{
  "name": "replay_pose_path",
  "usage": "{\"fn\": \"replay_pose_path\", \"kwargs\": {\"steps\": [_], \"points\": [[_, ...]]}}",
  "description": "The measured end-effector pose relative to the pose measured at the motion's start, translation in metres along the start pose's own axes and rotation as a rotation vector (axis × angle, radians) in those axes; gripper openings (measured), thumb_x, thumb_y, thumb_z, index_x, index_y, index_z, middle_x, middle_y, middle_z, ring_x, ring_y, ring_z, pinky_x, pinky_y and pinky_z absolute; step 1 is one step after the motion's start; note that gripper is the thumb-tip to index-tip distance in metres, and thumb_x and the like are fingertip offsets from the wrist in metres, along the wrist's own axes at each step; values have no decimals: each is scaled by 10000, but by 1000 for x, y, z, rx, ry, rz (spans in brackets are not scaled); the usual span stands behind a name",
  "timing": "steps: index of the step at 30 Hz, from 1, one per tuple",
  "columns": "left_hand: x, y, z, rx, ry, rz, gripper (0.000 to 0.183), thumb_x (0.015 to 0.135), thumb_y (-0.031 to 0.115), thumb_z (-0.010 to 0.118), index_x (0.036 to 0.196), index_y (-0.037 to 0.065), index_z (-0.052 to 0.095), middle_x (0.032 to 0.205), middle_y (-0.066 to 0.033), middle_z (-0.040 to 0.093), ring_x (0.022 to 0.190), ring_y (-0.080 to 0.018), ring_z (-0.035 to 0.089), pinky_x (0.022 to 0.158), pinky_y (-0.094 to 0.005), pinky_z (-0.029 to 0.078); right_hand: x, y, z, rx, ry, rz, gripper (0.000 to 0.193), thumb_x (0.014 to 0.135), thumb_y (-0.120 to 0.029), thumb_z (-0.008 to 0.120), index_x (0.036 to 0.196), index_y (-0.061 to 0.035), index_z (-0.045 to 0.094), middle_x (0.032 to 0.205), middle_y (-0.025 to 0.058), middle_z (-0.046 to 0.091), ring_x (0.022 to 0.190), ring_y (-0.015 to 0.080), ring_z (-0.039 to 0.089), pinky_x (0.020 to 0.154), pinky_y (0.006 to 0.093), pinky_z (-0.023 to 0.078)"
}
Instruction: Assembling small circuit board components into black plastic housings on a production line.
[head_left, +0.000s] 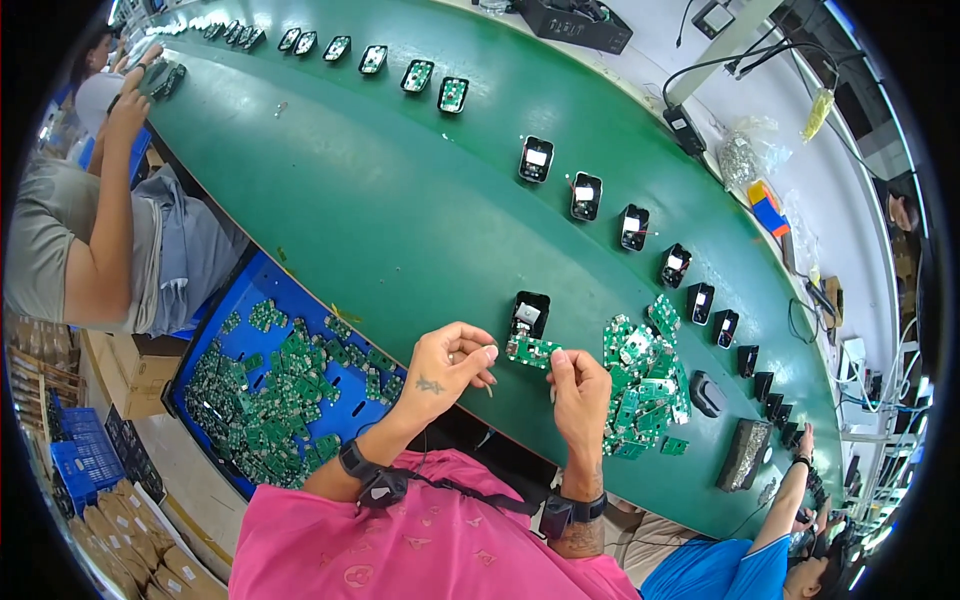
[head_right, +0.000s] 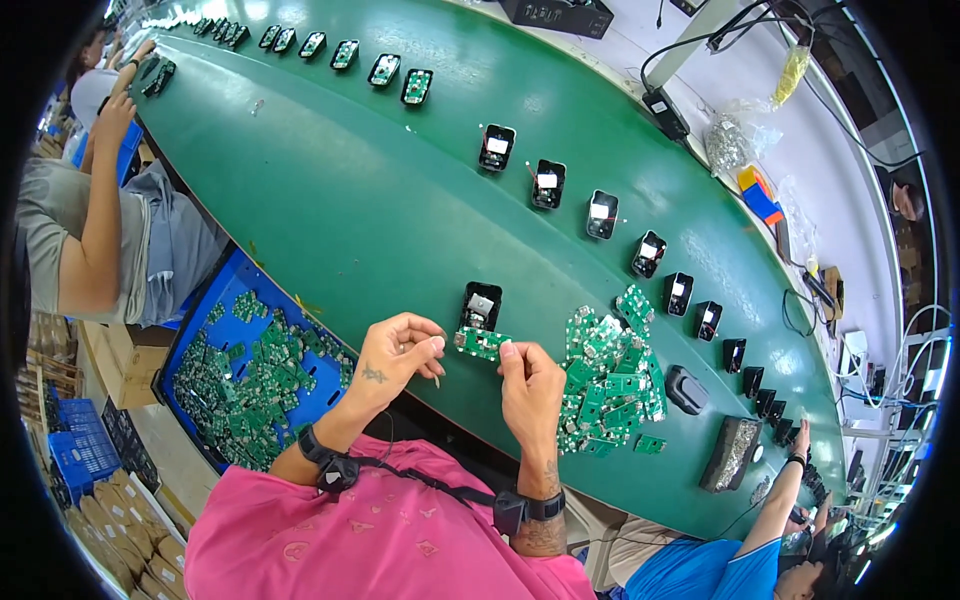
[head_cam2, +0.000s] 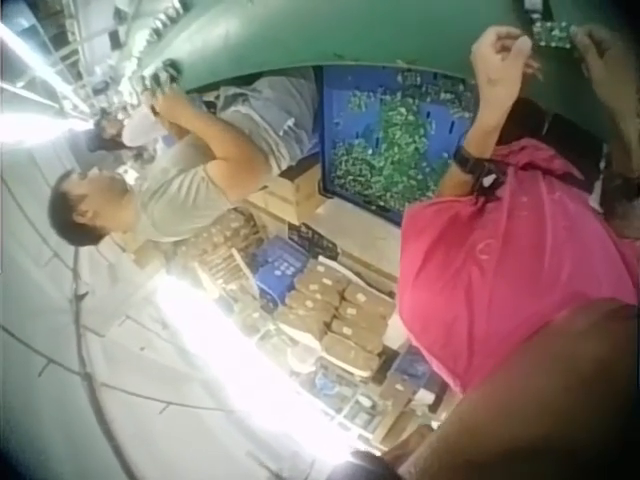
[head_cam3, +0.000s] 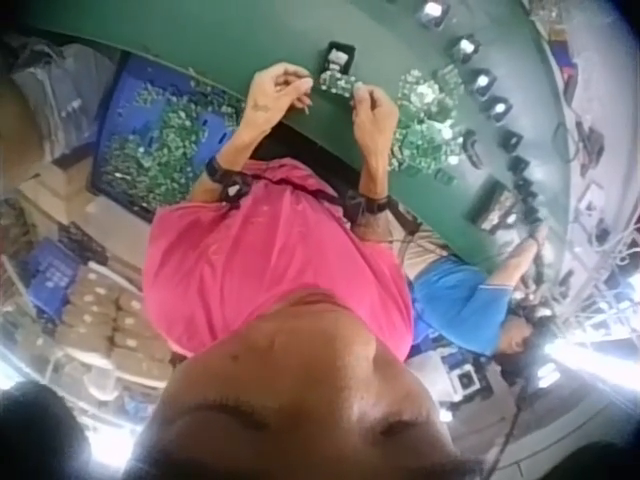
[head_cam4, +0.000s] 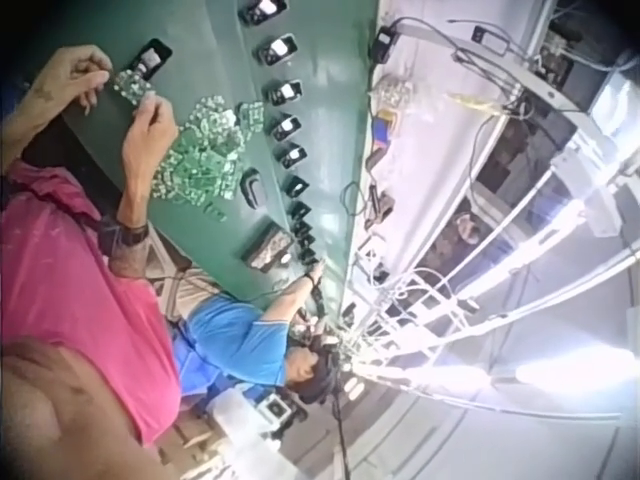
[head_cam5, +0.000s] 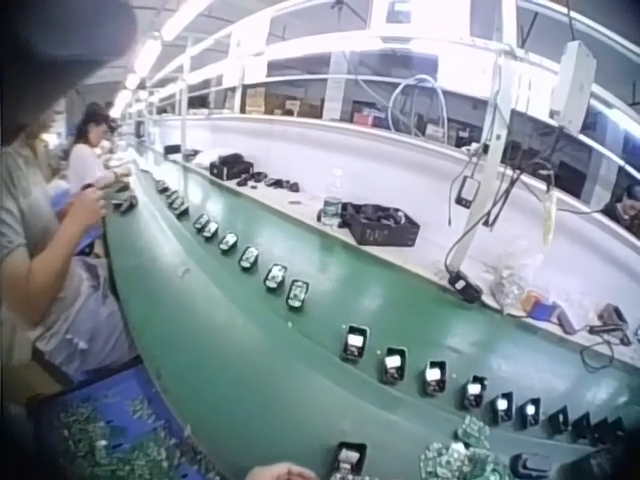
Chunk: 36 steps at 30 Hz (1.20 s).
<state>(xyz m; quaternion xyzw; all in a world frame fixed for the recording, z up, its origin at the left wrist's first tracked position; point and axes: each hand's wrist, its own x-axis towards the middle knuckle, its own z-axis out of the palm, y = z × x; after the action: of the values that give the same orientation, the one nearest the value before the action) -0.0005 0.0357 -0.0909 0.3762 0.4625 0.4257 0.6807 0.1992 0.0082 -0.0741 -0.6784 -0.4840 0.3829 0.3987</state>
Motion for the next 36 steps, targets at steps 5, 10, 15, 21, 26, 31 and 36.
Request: {"fn": "replay_pose_path", "kwargs": {"steps": [5,10,15,21,26,31,36], "points": [[-2,-4,0,11,-12,0,198,953,100,646,1084,-46,616,867,-105,677,688,-158,694,598,-236,550,-2,0,-1,16,-17,-3,257,1005,-204,610,863,5,656,670,-2,609,543,33,495,476,212,365],[-3,-6,2,10,-31,-21,205,965,107,629,1099,-48,611,880,-113,675,700,-163,697,606,-241,551,0,5,0,24,-6,4,264,1004,-207,613,856,8,653,670,-1,607,540,34,493,473,212,361],[-4,-4,2,56,-1,4,243,960,90,627,1154,-51,593,1016,-117,662,721,-160,698,629,-251,558,8,2,6,-52,19,0,250,975,-190,633,864,30,677,652,66,622,574,106,523,543,296,424],[16,19,4,455,-48,327,648,868,104,715,1447,1,442,1361,-163,524,771,-177,692,669,-276,569,17,-2,22,-210,222,-213,234,963,-176,630,895,42,686,724,140,657,598,238,611,588,365,478],[45,11,8,801,-170,501,684,864,187,690,1458,0,409,1425,-236,493,1114,-387,628,939,-420,515,27,5,33,-184,223,-223,228,968,-160,620,908,48,689,737,157,673,596,241,639,580,364,492],[39,18,14,462,-303,360,487,928,86,580,1391,23,441,1192,-219,623,960,-315,681,809,-403,555,16,-4,28,66,189,-71,243,994,-148,600,918,70,677,685,63,653,557,111,619,507,266,484],[22,20,21,332,-208,256,470,952,54,532,1407,59,414,883,-156,679,703,-194,704,638,-343,574,10,-11,25,-67,146,-170,191,968,-140,630,943,37,698,769,112,660,607,143,619,535,298,480]]}}
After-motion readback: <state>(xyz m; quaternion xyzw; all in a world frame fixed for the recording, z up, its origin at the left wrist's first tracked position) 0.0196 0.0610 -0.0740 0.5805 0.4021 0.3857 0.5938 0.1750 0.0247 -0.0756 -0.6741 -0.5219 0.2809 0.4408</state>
